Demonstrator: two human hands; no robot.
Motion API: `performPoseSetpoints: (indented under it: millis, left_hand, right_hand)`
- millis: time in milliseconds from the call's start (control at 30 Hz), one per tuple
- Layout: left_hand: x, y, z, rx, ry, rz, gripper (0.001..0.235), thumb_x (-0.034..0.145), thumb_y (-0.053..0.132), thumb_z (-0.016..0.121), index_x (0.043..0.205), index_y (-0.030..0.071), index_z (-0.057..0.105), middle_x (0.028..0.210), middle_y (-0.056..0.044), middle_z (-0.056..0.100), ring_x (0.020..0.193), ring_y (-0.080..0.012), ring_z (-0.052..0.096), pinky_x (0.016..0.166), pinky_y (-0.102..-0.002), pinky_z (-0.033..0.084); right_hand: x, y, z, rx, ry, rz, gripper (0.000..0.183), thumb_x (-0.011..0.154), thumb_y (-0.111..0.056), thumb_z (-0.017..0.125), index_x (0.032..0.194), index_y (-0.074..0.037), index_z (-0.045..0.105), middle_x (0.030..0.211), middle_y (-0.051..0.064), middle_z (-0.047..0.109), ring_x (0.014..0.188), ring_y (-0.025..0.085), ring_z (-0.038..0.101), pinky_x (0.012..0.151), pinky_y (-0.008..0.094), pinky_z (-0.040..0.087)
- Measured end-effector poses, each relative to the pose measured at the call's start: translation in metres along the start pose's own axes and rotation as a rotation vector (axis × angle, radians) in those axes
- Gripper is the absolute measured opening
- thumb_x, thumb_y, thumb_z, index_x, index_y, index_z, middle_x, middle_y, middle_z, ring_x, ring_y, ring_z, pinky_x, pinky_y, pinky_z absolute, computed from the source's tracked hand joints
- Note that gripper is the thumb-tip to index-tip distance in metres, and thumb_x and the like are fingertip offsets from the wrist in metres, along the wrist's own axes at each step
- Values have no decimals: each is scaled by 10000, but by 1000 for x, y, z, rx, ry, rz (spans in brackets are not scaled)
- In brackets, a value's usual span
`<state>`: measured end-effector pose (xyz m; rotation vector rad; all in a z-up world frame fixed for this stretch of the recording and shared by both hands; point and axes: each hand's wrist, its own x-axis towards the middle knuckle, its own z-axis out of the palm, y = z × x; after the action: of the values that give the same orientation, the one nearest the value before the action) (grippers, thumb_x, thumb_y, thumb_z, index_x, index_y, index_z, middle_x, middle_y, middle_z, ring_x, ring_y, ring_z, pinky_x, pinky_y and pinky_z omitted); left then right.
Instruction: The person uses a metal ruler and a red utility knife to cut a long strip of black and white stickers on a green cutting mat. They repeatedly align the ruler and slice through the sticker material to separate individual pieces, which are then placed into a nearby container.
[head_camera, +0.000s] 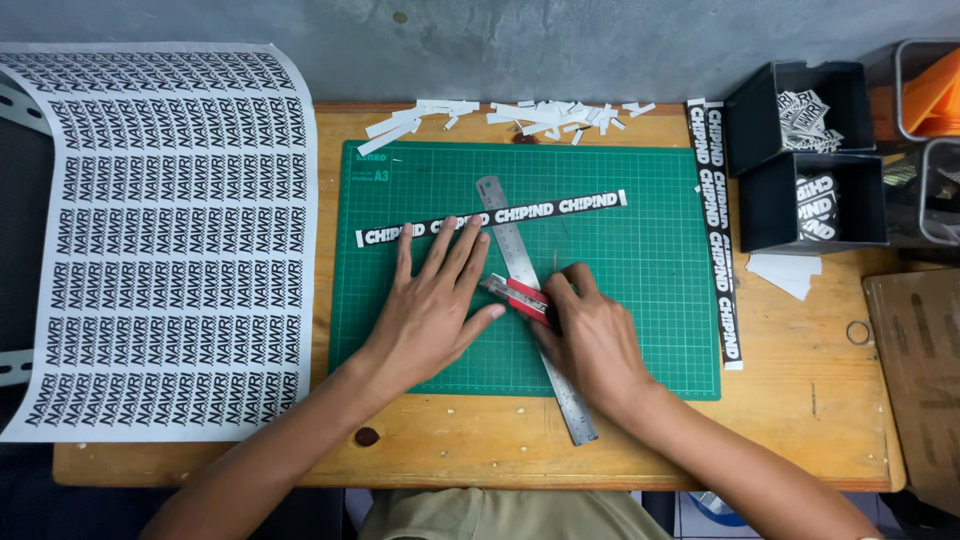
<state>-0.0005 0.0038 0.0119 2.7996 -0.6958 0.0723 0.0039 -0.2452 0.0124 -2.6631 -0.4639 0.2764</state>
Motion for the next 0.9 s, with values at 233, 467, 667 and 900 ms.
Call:
performPoseSetpoints:
  millis: [233, 467, 667, 900]
  left_hand:
    - [1, 13, -1, -115, 6, -89, 810, 1151, 551, 594, 1648, -87, 546, 1783, -317, 452, 1666, -530, 387, 1300, -828, 185]
    - [-5, 11, 8, -63, 91, -83, 791, 1135, 546, 633, 1634, -65, 574, 1715, -318, 516, 1631, -549, 426, 1311, -817, 186]
    - [-8, 3, 11, -117, 146, -82, 709, 1146, 515, 625, 1587, -39, 636, 1642, -298, 572, 1590, -537, 478, 1299, -834, 185]
    - [-7, 4, 6, -102, 136, -124, 682, 1144, 506, 622, 1582, -16, 656, 1640, -288, 570, 1586, -523, 488, 1277, -862, 182]
  right_hand:
    - [12, 14, -9, -178, 37, 115, 400, 909, -248, 908, 1186, -108, 656, 1159, 104, 657, 866, 479, 824, 742, 580, 678]
    - [22, 4, -3, -330, 60, 94, 384, 906, -292, 933, 1115, -105, 672, 1041, 77, 665, 749, 371, 835, 647, 487, 670]
    - [27, 14, -7, -403, 79, 93, 286, 969, -224, 856, 1127, -98, 654, 1056, 101, 681, 774, 393, 841, 657, 512, 670]
    - [22, 9, -8, -282, 61, 131, 354, 930, -238, 909, 1139, -101, 657, 1052, 96, 680, 850, 396, 841, 693, 507, 677]
